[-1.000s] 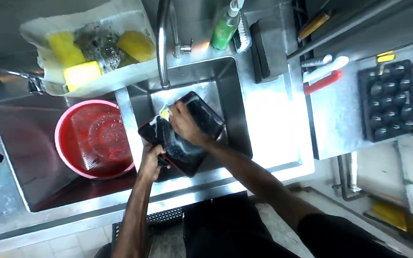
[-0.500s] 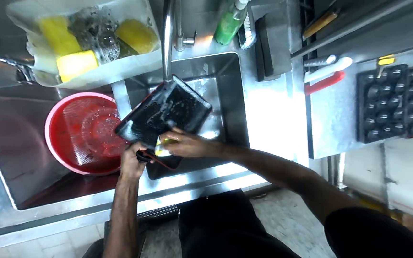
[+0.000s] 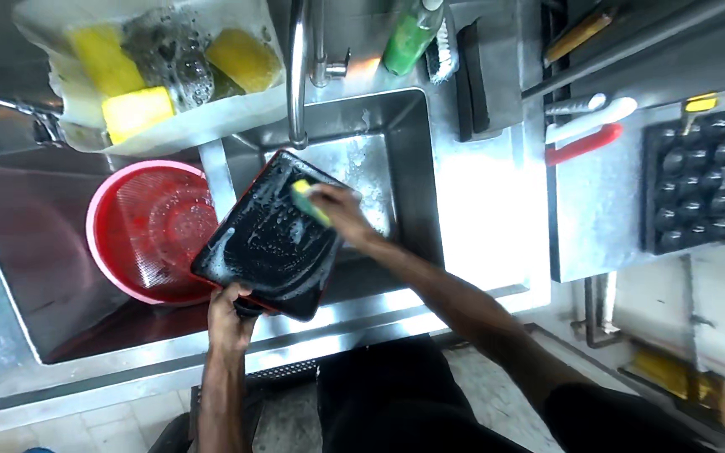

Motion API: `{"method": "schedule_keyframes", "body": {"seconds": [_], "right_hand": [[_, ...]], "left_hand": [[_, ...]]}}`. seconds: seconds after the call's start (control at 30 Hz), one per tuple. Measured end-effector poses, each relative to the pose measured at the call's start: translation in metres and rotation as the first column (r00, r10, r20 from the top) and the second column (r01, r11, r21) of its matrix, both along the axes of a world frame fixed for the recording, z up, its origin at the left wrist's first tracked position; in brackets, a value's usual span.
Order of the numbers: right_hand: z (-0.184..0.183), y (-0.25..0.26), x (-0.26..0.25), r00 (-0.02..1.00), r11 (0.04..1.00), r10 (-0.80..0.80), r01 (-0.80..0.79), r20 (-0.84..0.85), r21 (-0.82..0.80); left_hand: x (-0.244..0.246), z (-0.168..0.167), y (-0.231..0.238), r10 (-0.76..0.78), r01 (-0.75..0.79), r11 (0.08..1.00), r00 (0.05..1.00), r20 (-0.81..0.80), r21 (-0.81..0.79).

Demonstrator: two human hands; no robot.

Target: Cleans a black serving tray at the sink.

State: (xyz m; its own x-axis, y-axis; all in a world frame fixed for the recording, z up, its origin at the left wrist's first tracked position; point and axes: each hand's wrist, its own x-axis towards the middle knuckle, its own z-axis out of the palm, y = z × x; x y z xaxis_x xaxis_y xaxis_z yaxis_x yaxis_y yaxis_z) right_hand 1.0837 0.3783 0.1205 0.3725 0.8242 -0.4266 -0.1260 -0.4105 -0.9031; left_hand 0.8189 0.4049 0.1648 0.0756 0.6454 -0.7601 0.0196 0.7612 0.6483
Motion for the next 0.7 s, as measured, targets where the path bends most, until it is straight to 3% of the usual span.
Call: {"method": "schedule_keyframes", "body": {"seconds": [0.07,0.13,0.2,0.23,0.27,0.33,0.4,0.5,0.57,0.63,0.7], "right_hand": [[0.035,0.039,-0.026,0.920,0.998,-0.008,0.033,-0.393,0.058],[0.066,0.080,-0.042,0.744,0.990,0.005,0.090,-0.669,0.108],[0.090,0.108,-0.043,0.630,0.975,0.028,0.153,-0.776,0.159],[0.097,0.115,-0.038,0.643,0.971,0.051,0.146,-0.764,0.188],[0.098,0.116,-0.032,0.717,0.969,0.074,0.111,-0.693,0.219],[0.079,0.103,-0.014,0.925,0.981,0.110,-0.042,-0.363,0.189],[0.039,0.081,0.015,0.994,0.991,0.109,-0.108,-0.003,0.084],[0.006,0.057,0.077,0.945,0.999,-0.046,0.039,0.323,0.029],[0.004,0.067,0.117,0.875,0.981,-0.191,0.159,0.444,0.109],[0.004,0.094,0.148,0.776,0.963,-0.259,0.163,0.575,0.213],[-0.005,0.115,0.165,0.707,0.969,-0.227,0.097,0.669,0.227]], "left_hand": [[0.003,-0.003,-0.013,0.006,-0.006,1.000,1.000,0.013,-0.009],[0.004,-0.006,-0.028,-0.010,0.011,1.000,0.998,0.061,-0.015],[0.003,-0.009,-0.039,-0.016,0.017,1.000,0.996,0.092,-0.011],[0.003,-0.011,-0.044,-0.017,0.017,1.000,0.995,0.103,-0.004],[0.003,-0.012,-0.049,-0.008,0.008,1.000,0.994,0.106,0.001],[0.001,-0.012,-0.057,0.019,-0.018,1.000,0.993,0.115,-0.007],[-0.003,-0.010,-0.061,0.046,-0.043,0.999,0.990,0.137,-0.023],[-0.014,-0.012,-0.063,0.102,-0.092,0.994,0.979,0.177,-0.065],[-0.017,-0.013,-0.064,0.138,-0.119,0.986,0.975,0.173,-0.114],[-0.016,-0.013,-0.062,0.156,-0.130,0.980,0.972,0.177,-0.151],[-0.015,-0.016,-0.062,0.171,-0.137,0.977,0.963,0.209,-0.165]]}}
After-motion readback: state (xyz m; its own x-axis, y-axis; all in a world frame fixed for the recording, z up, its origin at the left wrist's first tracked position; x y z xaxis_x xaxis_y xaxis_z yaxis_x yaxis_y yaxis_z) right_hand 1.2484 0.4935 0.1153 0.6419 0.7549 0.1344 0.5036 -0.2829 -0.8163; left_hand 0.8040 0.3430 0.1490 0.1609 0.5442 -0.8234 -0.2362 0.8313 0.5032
